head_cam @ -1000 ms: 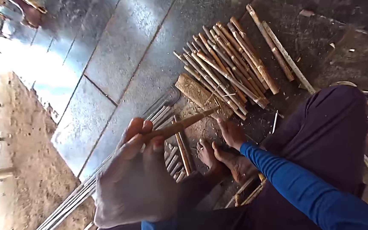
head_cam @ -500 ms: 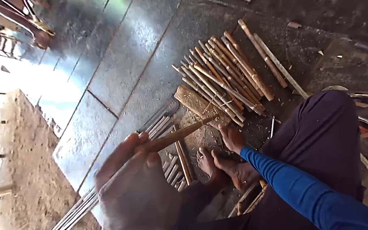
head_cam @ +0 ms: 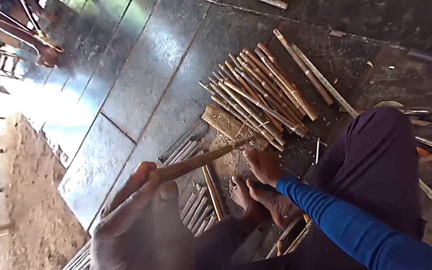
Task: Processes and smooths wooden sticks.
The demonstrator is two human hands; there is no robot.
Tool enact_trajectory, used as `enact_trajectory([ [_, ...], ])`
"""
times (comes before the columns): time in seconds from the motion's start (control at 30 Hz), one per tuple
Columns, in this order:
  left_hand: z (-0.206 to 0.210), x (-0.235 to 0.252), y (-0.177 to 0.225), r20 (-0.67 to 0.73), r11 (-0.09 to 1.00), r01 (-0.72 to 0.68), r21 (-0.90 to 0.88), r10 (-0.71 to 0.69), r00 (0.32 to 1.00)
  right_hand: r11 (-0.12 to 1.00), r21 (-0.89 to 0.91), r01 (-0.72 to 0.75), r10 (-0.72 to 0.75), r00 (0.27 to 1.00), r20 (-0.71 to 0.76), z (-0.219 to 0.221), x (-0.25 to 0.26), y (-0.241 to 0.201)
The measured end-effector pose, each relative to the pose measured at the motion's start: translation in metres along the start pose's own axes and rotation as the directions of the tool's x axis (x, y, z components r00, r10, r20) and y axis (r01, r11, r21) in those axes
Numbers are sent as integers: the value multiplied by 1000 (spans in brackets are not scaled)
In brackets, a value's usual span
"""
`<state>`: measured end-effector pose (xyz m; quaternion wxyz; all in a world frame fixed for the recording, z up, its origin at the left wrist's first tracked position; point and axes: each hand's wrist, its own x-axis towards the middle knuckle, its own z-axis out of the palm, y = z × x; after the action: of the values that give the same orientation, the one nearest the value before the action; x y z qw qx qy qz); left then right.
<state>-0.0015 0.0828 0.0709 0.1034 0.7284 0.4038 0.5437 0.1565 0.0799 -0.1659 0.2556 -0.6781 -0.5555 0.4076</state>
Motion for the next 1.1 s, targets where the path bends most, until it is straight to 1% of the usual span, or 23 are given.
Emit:
enact_trajectory([
  [0.03,-1,-3,2,-15,1000,1,3,-1,1000,999,-17,50,-50,999,-6,3,-1,1],
  [0.07,-5,-5,4,-23,1000,2,15,-1,1000,1000,5,-1,1,1000,29,10,-8,5],
  [0.1,-4,-3,5,-33,1000,2,23,-1,999,995,32,-98,95,994,61,15,-7,12],
  [0.17,0,3,3,-31,1000,17,-7,-17,999,989,46,-143,140,989,51,9,3,17],
  [0.23,4,-1,2,-28,1000,20,-10,-20,999,999,23,-32,32,999,28,-1,3,3],
  [0.27,2,-5,4,-26,1000,6,9,-6,1000,999,24,-22,21,999,43,2,-1,3],
  [0.33,0,-5,6,-14,1000,-16,20,16,1000,988,39,-150,148,987,63,15,-3,17],
  [0.37,4,-2,6,-10,1000,-11,5,11,1000,984,38,-172,170,984,42,14,4,22],
  [0.4,4,0,6,3,1000,2,-15,-2,1000,985,45,-164,162,986,42,9,5,17],
  [0.47,6,-4,4,-2,1000,3,1,-3,1000,997,23,-73,72,997,33,5,4,8],
  [0.53,-1,-7,5,24,1000,-22,12,22,999,987,38,-159,154,983,97,16,-4,16],
  [0.57,1,-3,4,36,1000,-24,17,24,999,985,40,-167,163,983,79,14,4,21],
  [0.67,6,-3,5,31,999,2,33,-3,1000,997,63,-37,35,999,26,3,6,10],
  [0.7,4,-6,7,25,999,-5,53,3,1000,997,59,-56,53,997,65,7,1,13],
  [0.73,2,-7,9,27,998,-8,67,6,1000,988,66,-137,129,986,110,14,-4,20],
  [0.77,3,-5,9,31,997,-5,76,3,1000,981,56,-185,178,978,109,16,-2,26],
  [0.8,5,-1,8,37,998,5,69,-7,999,982,47,-184,179,980,86,12,4,24],
  [0.87,7,-2,4,32,999,19,51,-21,999,996,32,-86,85,995,57,1,9,8],
  [0.9,4,-6,5,31,998,15,55,-17,999,997,28,-77,74,994,81,4,5,8],
  [0.97,0,-4,5,38,999,-5,41,4,999,976,43,-214,208,970,123,17,2,23],
  [1.0,2,-1,2,38,1000,-3,23,2,999,967,47,-252,245,962,119,15,8,28],
  [1.03,2,2,2,47,1000,18,4,-18,999,968,56,-245,238,965,108,12,8,25],
  [1.1,2,-3,2,33,998,59,12,-59,998,991,35,-130,127,990,60,13,6,17],
])
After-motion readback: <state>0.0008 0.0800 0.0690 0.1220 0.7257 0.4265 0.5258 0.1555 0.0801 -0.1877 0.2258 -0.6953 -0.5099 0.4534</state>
